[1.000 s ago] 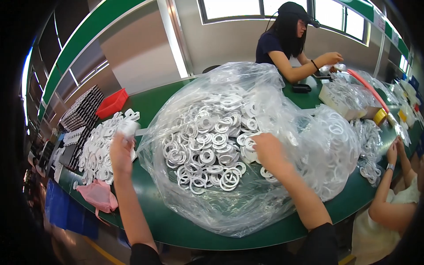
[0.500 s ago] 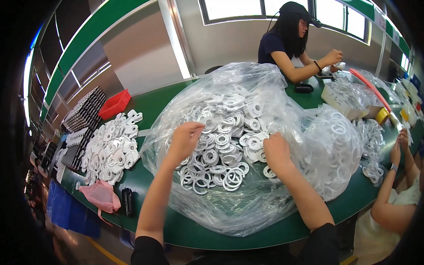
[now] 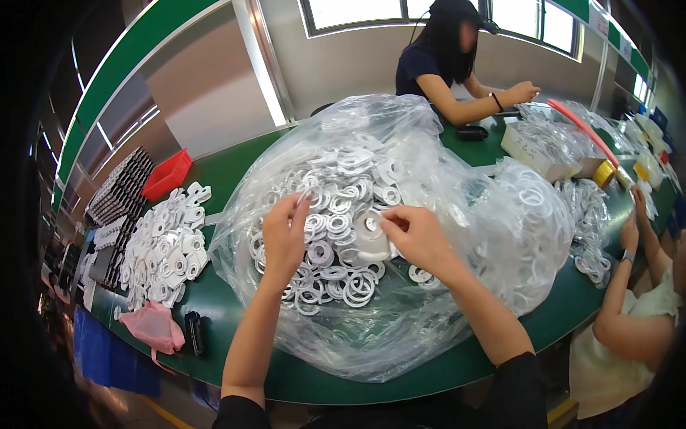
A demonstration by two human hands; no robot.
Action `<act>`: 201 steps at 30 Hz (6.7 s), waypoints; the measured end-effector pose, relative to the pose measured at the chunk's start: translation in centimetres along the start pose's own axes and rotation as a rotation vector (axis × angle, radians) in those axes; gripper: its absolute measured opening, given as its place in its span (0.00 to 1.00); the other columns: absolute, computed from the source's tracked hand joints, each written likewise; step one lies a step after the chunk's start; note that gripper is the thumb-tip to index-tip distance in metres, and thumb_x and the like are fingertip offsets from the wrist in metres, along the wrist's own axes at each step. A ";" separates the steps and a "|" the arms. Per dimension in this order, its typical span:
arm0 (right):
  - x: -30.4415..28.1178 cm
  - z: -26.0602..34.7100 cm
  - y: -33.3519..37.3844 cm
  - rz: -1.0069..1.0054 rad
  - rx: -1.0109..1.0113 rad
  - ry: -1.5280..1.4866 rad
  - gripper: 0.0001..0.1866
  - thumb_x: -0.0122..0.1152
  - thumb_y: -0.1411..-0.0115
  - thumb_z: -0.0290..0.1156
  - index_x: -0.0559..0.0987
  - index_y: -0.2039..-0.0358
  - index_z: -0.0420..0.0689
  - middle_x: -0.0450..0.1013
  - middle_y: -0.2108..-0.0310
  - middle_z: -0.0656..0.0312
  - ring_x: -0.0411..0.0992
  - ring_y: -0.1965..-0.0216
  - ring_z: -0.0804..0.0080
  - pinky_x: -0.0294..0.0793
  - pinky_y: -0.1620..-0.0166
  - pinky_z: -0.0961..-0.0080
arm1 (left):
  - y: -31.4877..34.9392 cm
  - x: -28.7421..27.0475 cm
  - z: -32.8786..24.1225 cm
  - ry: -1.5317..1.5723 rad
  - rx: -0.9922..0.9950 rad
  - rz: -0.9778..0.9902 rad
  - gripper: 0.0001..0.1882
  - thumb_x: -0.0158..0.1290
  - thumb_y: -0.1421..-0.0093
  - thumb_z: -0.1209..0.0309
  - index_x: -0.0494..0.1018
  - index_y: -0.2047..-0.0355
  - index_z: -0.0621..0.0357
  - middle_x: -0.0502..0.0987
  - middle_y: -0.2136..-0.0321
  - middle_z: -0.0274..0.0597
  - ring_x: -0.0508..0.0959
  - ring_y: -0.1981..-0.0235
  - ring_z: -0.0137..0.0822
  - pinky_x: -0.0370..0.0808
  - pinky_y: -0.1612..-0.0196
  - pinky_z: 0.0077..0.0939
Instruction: Picking and inspecting small white plastic circular components from a large plastic bag on an assembly line.
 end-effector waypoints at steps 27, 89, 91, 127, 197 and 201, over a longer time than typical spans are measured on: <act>8.0 -0.6 4.4 0.215 -0.647 0.580 0.10 0.60 0.50 0.29 0.76 0.65 0.44 0.71 0.71 0.61 0.69 0.65 0.63 0.70 0.61 0.72 | 10.8 1.6 4.4 1.086 -0.884 0.140 0.16 0.43 0.35 0.60 0.66 0.56 0.59 0.76 0.61 0.47 0.79 0.66 0.38 0.78 0.64 0.31; 6.1 1.9 3.5 0.423 -0.313 0.238 0.09 0.59 0.45 0.33 0.75 0.75 0.39 0.74 0.73 0.57 0.72 0.72 0.69 0.68 0.68 0.75 | 11.8 2.5 0.3 0.250 -0.211 0.503 0.14 0.40 0.34 0.65 0.69 0.68 0.63 0.67 0.84 0.43 0.67 0.81 0.31 0.63 0.75 0.27; 6.2 1.3 3.1 0.414 -0.203 0.046 0.09 0.57 0.43 0.33 0.76 0.71 0.39 0.74 0.74 0.58 0.71 0.72 0.71 0.68 0.68 0.75 | 11.7 2.4 0.8 0.294 -0.228 0.461 0.13 0.39 0.34 0.65 0.68 0.66 0.62 0.68 0.80 0.40 0.67 0.77 0.28 0.64 0.74 0.25; 7.8 -2.1 3.5 0.217 0.186 -0.532 0.11 0.60 0.43 0.34 0.74 0.73 0.38 0.72 0.77 0.66 0.66 0.75 0.87 0.64 0.74 0.87 | 11.8 3.1 1.0 0.725 -0.382 0.300 0.23 0.51 0.43 0.78 0.58 0.48 0.63 0.73 0.59 0.44 0.75 0.60 0.28 0.73 0.57 0.22; 6.2 -1.7 3.6 0.505 -0.234 0.689 0.09 0.58 0.48 0.35 0.79 0.69 0.45 0.74 0.71 0.58 0.72 0.66 0.59 0.70 0.62 0.65 | 10.9 1.6 3.9 0.943 -0.840 0.213 0.16 0.33 0.32 0.59 0.64 0.59 0.58 0.78 0.65 0.51 0.78 0.74 0.31 0.66 0.85 0.17; 5.6 -1.7 2.7 0.488 -0.119 0.698 0.08 0.59 0.49 0.34 0.79 0.70 0.45 0.73 0.70 0.59 0.72 0.64 0.59 0.70 0.62 0.66 | 10.7 2.0 2.6 1.135 -0.885 0.313 0.12 0.37 0.34 0.65 0.62 0.55 0.57 0.77 0.62 0.47 0.77 0.69 0.28 0.65 0.83 0.16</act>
Point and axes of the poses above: each hand's wrist, its own y-axis away from the middle knuckle, its own x-axis out of the palm, z = x × y, the point moved 6 cm from there along -y, towards the middle knuckle
